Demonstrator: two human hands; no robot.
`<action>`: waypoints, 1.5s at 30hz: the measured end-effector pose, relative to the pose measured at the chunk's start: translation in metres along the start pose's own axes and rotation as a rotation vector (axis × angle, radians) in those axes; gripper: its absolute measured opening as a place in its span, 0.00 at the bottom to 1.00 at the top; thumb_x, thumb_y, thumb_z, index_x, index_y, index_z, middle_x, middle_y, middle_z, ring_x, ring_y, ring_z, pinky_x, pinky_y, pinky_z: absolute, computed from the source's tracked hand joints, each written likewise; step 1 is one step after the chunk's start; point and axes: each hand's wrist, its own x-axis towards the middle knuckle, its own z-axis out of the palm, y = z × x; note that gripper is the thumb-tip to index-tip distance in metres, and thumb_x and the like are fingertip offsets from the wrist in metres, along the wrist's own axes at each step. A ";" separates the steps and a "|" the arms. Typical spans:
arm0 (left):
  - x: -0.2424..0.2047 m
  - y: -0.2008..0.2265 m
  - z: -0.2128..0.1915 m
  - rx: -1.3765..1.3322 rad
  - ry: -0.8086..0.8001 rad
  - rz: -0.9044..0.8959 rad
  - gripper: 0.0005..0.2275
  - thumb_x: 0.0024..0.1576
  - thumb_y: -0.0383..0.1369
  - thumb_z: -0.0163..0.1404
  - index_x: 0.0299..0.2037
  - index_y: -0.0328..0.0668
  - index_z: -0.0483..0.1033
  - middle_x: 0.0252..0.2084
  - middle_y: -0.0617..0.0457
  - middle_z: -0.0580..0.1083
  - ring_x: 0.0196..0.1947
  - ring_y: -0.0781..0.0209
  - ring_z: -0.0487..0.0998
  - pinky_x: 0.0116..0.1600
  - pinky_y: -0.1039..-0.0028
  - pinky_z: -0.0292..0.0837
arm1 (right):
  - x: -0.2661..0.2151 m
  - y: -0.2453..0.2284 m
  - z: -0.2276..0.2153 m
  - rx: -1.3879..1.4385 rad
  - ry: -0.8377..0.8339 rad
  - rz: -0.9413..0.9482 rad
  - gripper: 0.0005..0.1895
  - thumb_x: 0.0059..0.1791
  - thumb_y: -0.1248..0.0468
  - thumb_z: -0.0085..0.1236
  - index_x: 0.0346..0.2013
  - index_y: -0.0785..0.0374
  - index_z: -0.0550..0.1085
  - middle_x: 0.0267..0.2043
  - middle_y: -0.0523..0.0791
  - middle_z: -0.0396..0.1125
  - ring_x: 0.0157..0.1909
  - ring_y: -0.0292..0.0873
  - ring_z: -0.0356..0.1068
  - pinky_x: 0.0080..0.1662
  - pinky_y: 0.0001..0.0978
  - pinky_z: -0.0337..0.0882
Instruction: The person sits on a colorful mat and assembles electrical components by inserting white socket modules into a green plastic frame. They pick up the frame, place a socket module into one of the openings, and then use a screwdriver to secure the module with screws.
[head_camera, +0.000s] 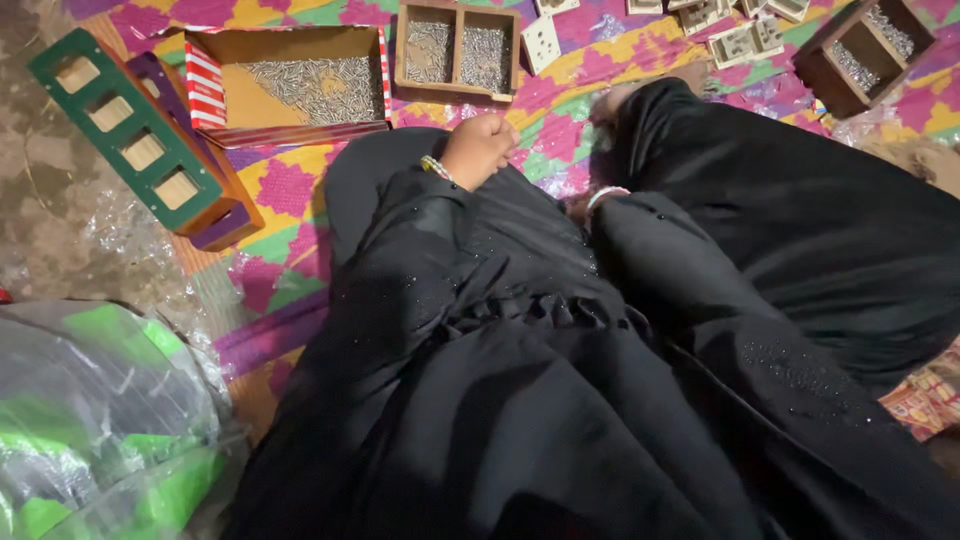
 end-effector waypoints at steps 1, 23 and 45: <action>0.002 0.003 -0.001 -0.008 0.009 -0.020 0.07 0.58 0.35 0.53 0.35 0.39 0.77 0.28 0.57 0.77 0.24 0.71 0.76 0.28 0.79 0.72 | 0.003 0.003 -0.004 -0.001 0.003 0.010 0.22 0.55 0.50 0.42 0.62 0.47 0.69 0.67 0.46 0.62 0.71 0.49 0.58 0.69 0.62 0.47; -0.028 0.056 -0.023 -0.462 -0.002 -0.075 0.04 0.59 0.30 0.54 0.38 0.40 0.76 0.31 0.58 0.75 0.28 0.71 0.74 0.34 0.80 0.68 | 0.027 0.049 -0.011 -0.033 -0.016 0.159 0.21 0.53 0.53 0.47 0.60 0.53 0.70 0.63 0.50 0.64 0.65 0.53 0.61 0.64 0.59 0.53; -0.016 0.041 -0.024 -0.358 -0.020 -0.218 0.05 0.60 0.32 0.52 0.39 0.39 0.75 0.32 0.56 0.75 0.29 0.71 0.73 0.35 0.80 0.68 | 0.068 0.091 -0.008 0.012 -0.084 0.155 0.21 0.51 0.55 0.52 0.57 0.58 0.71 0.59 0.54 0.66 0.60 0.56 0.65 0.59 0.55 0.60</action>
